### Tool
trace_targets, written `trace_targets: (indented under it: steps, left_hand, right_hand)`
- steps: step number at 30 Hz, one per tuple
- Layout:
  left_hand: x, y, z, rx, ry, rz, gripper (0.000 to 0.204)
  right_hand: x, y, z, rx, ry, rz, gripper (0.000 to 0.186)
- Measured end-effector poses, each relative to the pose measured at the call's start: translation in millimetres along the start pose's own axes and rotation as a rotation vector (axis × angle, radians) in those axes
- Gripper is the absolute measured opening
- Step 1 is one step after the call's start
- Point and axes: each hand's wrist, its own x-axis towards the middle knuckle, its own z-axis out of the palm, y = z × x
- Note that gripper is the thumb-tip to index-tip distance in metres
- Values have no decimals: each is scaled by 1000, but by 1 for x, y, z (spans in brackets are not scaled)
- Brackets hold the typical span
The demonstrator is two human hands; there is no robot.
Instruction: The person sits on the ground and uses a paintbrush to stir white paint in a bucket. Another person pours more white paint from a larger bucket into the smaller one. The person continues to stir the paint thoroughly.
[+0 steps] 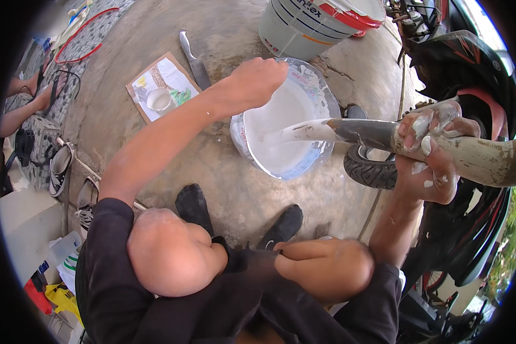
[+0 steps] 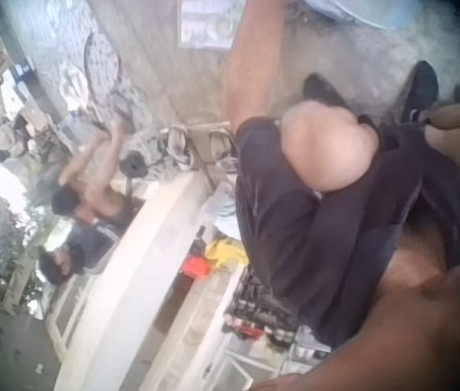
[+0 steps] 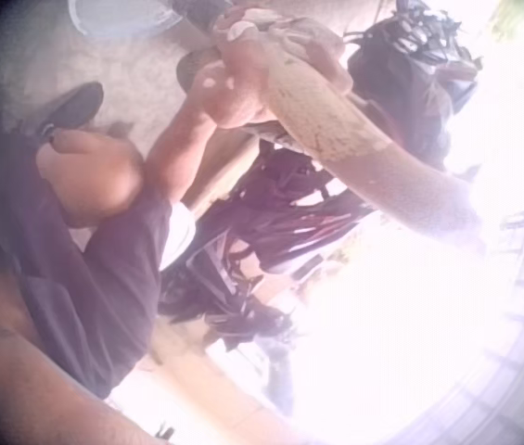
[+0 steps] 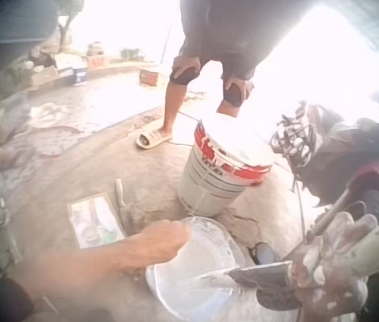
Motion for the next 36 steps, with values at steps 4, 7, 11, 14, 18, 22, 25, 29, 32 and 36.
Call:
trace_targets:
  steps: [4,7,11,14,18,22,25,29,32,36]
  left_hand:
    - [13,6,1,-25,-21,32,17]
    - [7,0,0,-17,9,13,16]
    - [3,-2,2,0,103,89,17]
    - [-4,3,6,6,127,90,22]
    - [4,14,19,-50,159,93,25]
    - [-8,14,12,-52,109,46,25]
    - [-5,9,11,-30,126,62,25]
    - [-1,1,7,-21,69,42,23]
    - [0,2,4,-35,67,1,23]
    - [3,5,1,7,-13,-35,22]
  right_hand:
    - [1,-3,-1,-160,65,-30,32]
    - [1,11,13,-201,55,-110,31]
    - [4,4,14,-44,-21,-35,30]
    - [-4,-5,5,-98,155,57,35]
    - [-21,-9,-9,-315,278,18,40]
    - [-13,-3,12,-203,219,14,34]
    - [-7,-7,14,-36,131,56,27]
    - [-3,-14,8,-41,120,80,32]
    - [3,-15,17,-96,144,46,34]
    - [-2,0,19,-159,103,-104,35]
